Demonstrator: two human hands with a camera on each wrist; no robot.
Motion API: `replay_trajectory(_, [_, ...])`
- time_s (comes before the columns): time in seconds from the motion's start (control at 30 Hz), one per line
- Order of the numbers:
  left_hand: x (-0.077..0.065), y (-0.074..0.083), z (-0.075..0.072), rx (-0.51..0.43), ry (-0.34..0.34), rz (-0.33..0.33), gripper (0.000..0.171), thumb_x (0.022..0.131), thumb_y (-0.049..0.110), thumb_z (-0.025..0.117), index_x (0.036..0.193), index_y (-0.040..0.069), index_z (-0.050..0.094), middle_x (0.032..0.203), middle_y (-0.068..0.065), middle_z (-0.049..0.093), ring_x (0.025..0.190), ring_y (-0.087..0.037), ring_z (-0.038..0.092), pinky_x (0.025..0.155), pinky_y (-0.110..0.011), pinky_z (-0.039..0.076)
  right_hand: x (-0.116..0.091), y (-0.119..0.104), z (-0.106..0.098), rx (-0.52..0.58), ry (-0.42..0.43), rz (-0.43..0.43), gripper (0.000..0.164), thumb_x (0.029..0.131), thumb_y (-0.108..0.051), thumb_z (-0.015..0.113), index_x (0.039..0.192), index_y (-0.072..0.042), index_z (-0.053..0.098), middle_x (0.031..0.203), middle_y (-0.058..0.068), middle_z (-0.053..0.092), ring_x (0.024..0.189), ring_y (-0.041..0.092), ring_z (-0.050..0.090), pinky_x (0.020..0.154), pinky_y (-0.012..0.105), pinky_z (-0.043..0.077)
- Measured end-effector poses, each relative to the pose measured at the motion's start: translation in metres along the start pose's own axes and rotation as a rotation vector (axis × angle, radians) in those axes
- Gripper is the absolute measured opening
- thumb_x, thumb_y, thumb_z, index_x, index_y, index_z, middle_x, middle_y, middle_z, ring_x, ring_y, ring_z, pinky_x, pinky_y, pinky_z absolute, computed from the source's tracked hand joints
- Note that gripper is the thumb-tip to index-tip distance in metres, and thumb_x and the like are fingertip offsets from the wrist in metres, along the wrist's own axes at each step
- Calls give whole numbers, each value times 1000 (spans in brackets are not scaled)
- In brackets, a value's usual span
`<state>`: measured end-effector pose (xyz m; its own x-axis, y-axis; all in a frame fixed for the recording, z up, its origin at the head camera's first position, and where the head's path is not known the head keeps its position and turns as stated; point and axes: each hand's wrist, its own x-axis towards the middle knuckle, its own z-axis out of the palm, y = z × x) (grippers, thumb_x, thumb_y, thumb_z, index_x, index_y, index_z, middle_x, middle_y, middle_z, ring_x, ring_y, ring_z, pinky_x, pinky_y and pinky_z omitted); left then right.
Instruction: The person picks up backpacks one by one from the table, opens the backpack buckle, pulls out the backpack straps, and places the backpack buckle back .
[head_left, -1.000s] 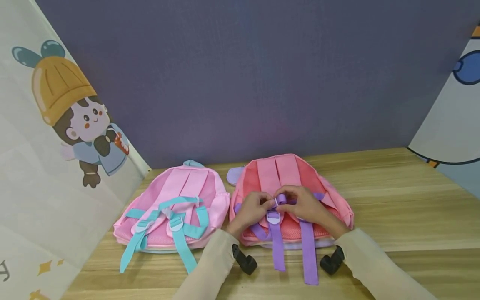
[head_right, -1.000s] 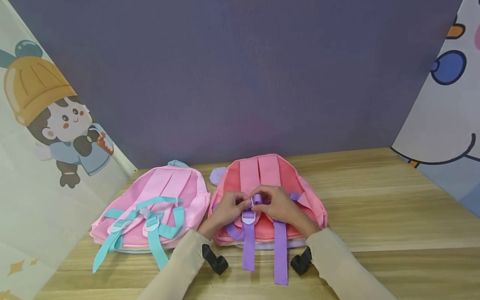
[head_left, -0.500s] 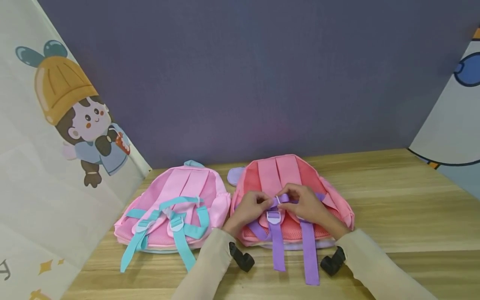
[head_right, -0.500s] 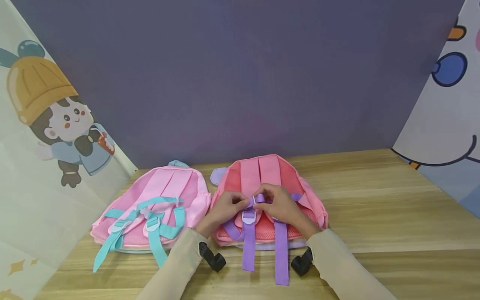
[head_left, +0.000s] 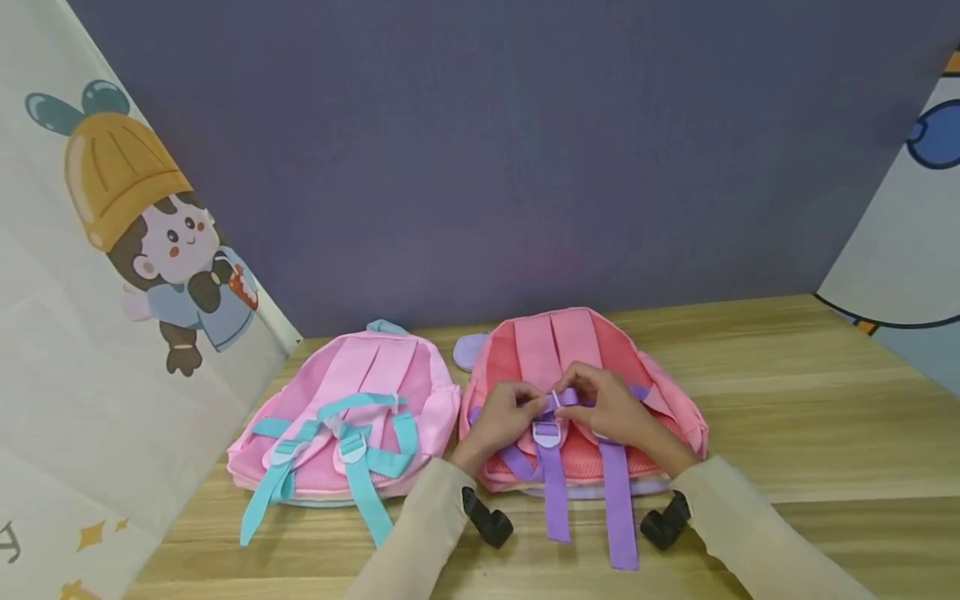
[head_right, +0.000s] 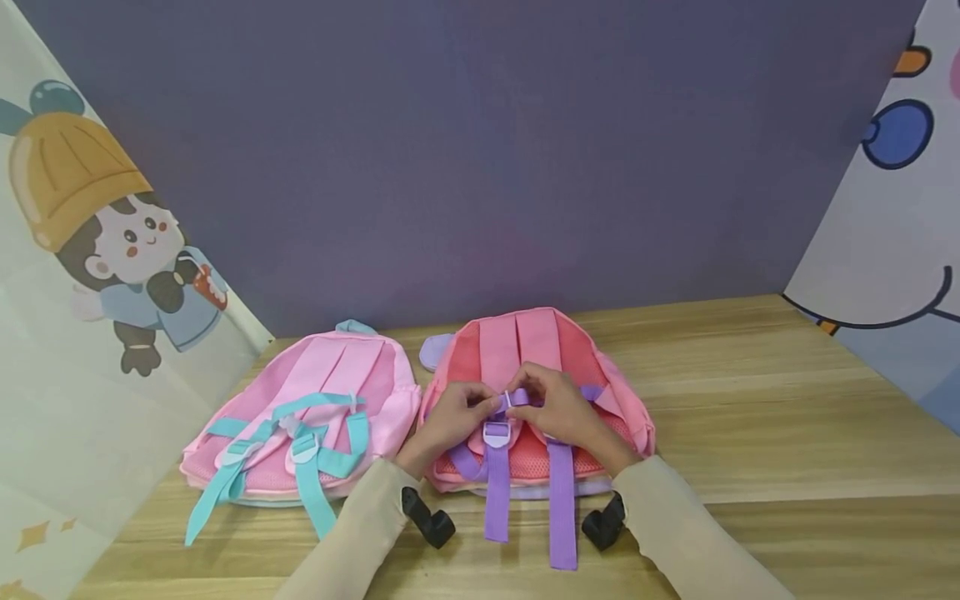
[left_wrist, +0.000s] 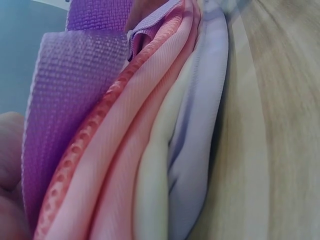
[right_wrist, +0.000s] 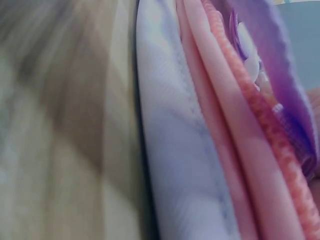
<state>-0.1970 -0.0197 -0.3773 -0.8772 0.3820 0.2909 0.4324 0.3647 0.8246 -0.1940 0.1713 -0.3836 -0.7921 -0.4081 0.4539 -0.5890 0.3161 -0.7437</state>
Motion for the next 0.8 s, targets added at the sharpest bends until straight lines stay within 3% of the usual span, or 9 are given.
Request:
replay_trajectory(0.23, [1,2,4,1,10,8,12,89,1,59,85,-5,69,83,-17,68,74,-6,51,69,-16,42,0,-1,-1,-4,-10,16,29,79,-3,74,103,-8,58,95,6,64,81,8,59,73,21,48])
replay_trajectory(0.8, [1,4,7,2,34,-18,13,88,1,60,84,-5,70,79,-16,68,70,-6,50,66,-16,42,0,-2,0,-28,-7,5,30,78,0,74,102,-8,57,92,5,66,78,7,58,70,22,48])
